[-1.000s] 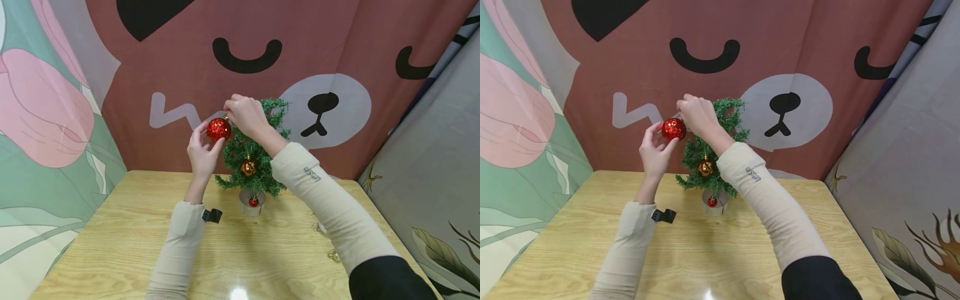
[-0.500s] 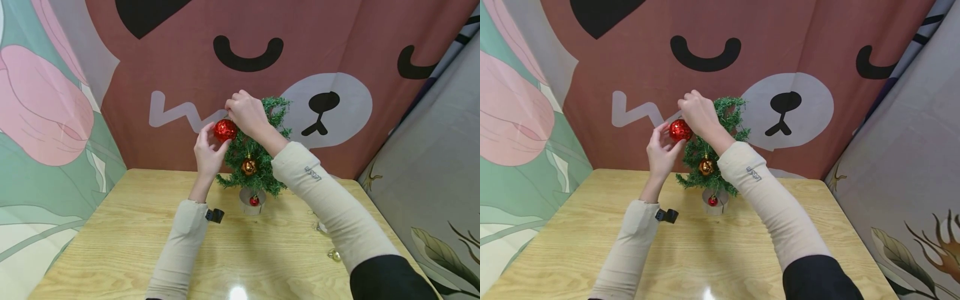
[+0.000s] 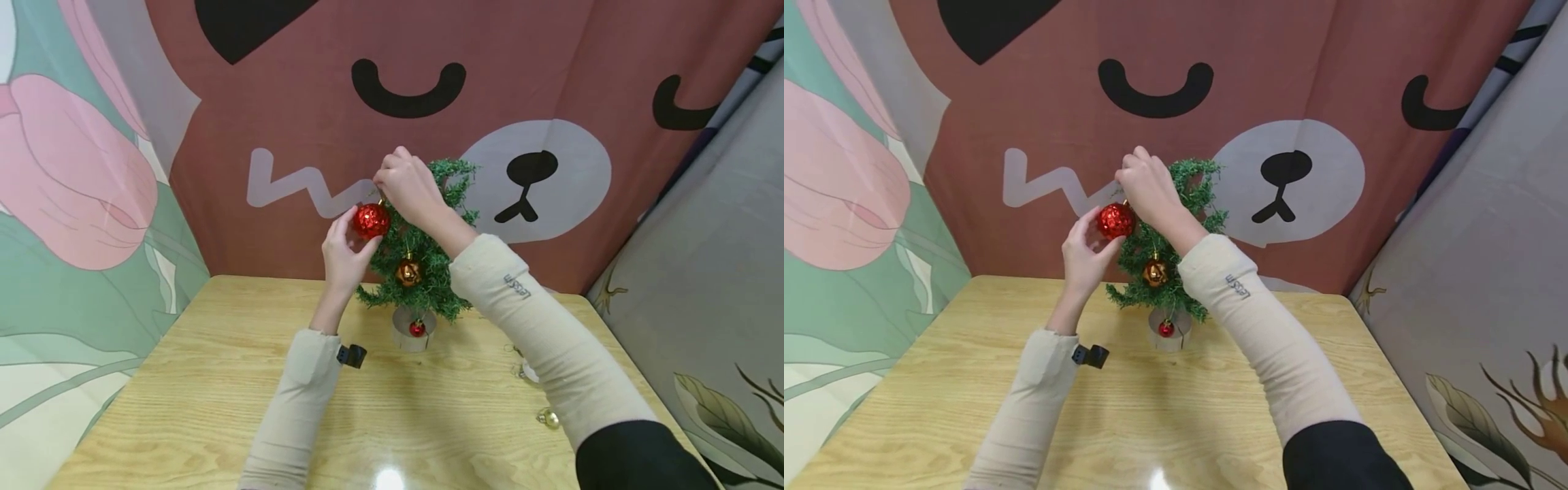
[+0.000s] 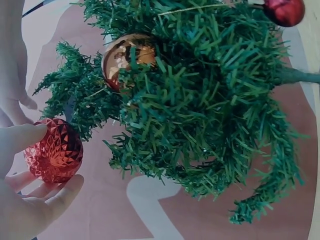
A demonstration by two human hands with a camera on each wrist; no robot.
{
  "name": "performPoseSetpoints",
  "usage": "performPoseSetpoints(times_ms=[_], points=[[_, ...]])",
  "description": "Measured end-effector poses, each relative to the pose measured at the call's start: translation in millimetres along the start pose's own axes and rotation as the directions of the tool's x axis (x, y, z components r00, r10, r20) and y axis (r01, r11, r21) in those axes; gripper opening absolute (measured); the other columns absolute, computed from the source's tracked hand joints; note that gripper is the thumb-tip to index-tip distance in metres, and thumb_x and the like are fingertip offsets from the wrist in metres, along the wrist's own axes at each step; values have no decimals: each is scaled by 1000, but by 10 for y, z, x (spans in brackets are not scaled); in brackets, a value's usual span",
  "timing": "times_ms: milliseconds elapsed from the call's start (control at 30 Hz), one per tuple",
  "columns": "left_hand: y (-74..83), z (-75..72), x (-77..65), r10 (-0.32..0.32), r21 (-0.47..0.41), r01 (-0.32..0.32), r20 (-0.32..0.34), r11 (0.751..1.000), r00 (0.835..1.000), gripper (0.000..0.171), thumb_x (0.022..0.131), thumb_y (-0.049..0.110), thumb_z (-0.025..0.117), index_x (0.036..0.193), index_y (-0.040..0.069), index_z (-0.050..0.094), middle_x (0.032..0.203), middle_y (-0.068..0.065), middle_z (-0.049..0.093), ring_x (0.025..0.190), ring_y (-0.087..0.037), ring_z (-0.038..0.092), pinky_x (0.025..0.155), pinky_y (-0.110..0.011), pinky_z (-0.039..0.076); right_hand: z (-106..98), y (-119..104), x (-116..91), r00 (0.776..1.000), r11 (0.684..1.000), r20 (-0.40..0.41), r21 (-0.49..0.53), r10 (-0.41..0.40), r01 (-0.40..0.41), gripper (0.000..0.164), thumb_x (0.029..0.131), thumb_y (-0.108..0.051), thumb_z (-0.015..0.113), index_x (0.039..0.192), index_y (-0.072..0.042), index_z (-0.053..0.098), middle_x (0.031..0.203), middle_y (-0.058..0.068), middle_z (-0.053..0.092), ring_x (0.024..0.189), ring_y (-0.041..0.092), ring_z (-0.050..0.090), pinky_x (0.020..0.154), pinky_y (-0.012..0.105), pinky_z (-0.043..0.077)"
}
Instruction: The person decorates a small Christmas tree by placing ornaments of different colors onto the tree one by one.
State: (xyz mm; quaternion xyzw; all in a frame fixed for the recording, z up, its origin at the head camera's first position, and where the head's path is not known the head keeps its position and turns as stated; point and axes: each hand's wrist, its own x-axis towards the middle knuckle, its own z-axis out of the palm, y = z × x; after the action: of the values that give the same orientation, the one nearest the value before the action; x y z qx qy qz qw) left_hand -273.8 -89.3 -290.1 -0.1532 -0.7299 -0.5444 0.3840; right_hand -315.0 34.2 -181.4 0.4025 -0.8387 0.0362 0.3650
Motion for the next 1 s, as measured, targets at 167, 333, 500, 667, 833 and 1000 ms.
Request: performPoseSetpoints(times_ms=[167, 333, 500, 667, 833, 1000], points=[[-14, -1, -32, -7, 12, 6, 22, 1000, 1000, 55, 76, 6, 70, 125, -5, 46, 114, -21, 50, 95, -28, 56, 74, -33, 50, -8, 14, -30, 998, 999, 53, 23, 31, -32, 16, 88, -12, 58, 91, -5, 72, 91, 8, 63, 86, 24, 50, 69, 32, 41], [-26, -4, -56, -7, 8, 7, 32, 1000, 999, 57, 76, 6, 70, 126, -5, 45, 115, -21, 49, 98, -28, 55, 74, -34, 50, -25, 20, -49, 988, 996, 132, 33, 81, -86, 17, 88, -15, 59, 97, -7, 70, 99, 6, 63, 95, 23, 48, 74, 36, 39], [-31, -14, -71, -6, 7, 6, 39, 1000, 999, 59, 76, 6, 71, 127, -4, 44, 117, -20, 49, 100, -27, 54, 74, -35, 50, -33, 21, -52, 984, 995, 154, 28, 94, -99, 18, 88, -16, 58, 100, -8, 69, 102, 5, 63, 98, 23, 48, 77, 37, 37], [-28, -25, -75, -17, 31, 16, 62, 999, 998, 59, 77, 9, 70, 128, -2, 43, 116, -19, 50, 97, -25, 54, 73, -36, 50, -39, 14, -46, 984, 995, 154, 29, 88, -94, 18, 89, -15, 57, 101, -9, 69, 102, 4, 63, 97, 22, 48, 78, 38, 36], [-31, -36, -86, -47, 66, 40, 105, 997, 993, 58, 78, 12, 70, 128, -1, 44, 115, -18, 51, 91, -26, 54, 71, -37, 50, -35, 14, -51, 984, 995, 162, 40, 81, -89, 18, 89, -14, 57, 101, -9, 69, 100, 5, 64, 95, 22, 49, 76, 38, 37], [-39, -34, -88, -67, 62, 59, 140, 996, 988, 58, 78, 12, 70, 128, -1, 43, 114, -18, 50, 91, -27, 53, 72, -40, 50, -32, 15, -59, 981, 995, 179, 46, 80, -90, 19, 89, -15, 56, 102, -9, 69, 100, 5, 63, 94, 22, 49, 74, 37, 37]])
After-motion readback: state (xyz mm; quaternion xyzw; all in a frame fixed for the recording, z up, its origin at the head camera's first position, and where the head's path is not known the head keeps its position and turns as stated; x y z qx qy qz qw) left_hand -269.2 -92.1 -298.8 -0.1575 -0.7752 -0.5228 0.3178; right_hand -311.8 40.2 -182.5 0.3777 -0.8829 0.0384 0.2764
